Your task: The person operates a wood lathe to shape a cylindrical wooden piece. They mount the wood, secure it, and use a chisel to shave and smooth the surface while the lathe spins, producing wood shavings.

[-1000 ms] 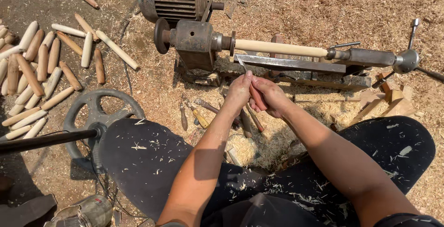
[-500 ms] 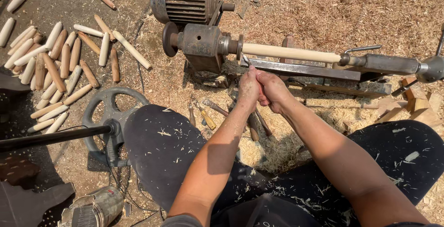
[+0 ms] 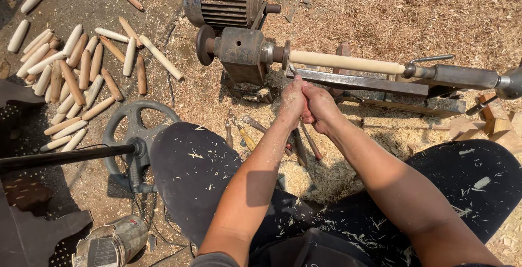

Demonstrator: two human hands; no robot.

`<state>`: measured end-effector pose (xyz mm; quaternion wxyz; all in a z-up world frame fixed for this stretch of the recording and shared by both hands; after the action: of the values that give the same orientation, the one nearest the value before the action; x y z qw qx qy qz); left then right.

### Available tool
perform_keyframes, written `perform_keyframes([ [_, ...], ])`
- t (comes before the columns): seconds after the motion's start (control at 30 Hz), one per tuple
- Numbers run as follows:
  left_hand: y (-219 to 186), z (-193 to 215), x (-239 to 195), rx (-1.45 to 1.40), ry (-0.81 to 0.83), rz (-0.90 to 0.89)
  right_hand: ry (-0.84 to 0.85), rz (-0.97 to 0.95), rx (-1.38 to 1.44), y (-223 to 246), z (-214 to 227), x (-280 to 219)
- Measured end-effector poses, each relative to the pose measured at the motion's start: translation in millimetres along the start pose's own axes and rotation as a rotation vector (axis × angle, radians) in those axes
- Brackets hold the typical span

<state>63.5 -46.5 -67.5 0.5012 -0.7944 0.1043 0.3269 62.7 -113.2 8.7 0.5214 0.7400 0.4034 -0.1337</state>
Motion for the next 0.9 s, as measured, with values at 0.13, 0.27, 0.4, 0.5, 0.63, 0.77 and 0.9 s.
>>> perform_keyframes([
  [0.13,-9,-9,-3,-0.056,0.023,-0.056,0.018,-0.033,-0.186,8,1,1],
  [0.27,-5,-13,-4,-0.051,-0.007,0.001,0.008,-0.033,-0.101,11,9,2],
  [0.4,-10,-15,-4,0.018,0.004,-0.032,-0.032,-0.038,-0.080,8,15,3],
  [0.5,-12,-11,-4,0.037,-0.001,-0.042,-0.057,-0.055,-0.059,3,17,5],
  [0.63,-3,-8,4,0.064,0.007,0.017,-0.032,-0.035,-0.065,2,19,9],
  [0.77,-1,-7,13,0.122,0.083,-0.101,0.013,-0.010,-0.207,1,21,9],
  [0.9,16,-6,8,0.102,0.160,-0.117,0.081,-0.023,-0.511,-2,33,1],
])
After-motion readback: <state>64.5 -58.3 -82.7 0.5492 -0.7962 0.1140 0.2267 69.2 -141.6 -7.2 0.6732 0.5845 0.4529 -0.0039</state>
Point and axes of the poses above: each hand's wrist, its own x-axis towards the middle knuckle, its own z-axis out of the back of the hand, y = z × x, the point moved 9 cm from there along x, towards the middle knuckle, and after that the axes turned 2 degrees about -x, right-handed, at the moved point
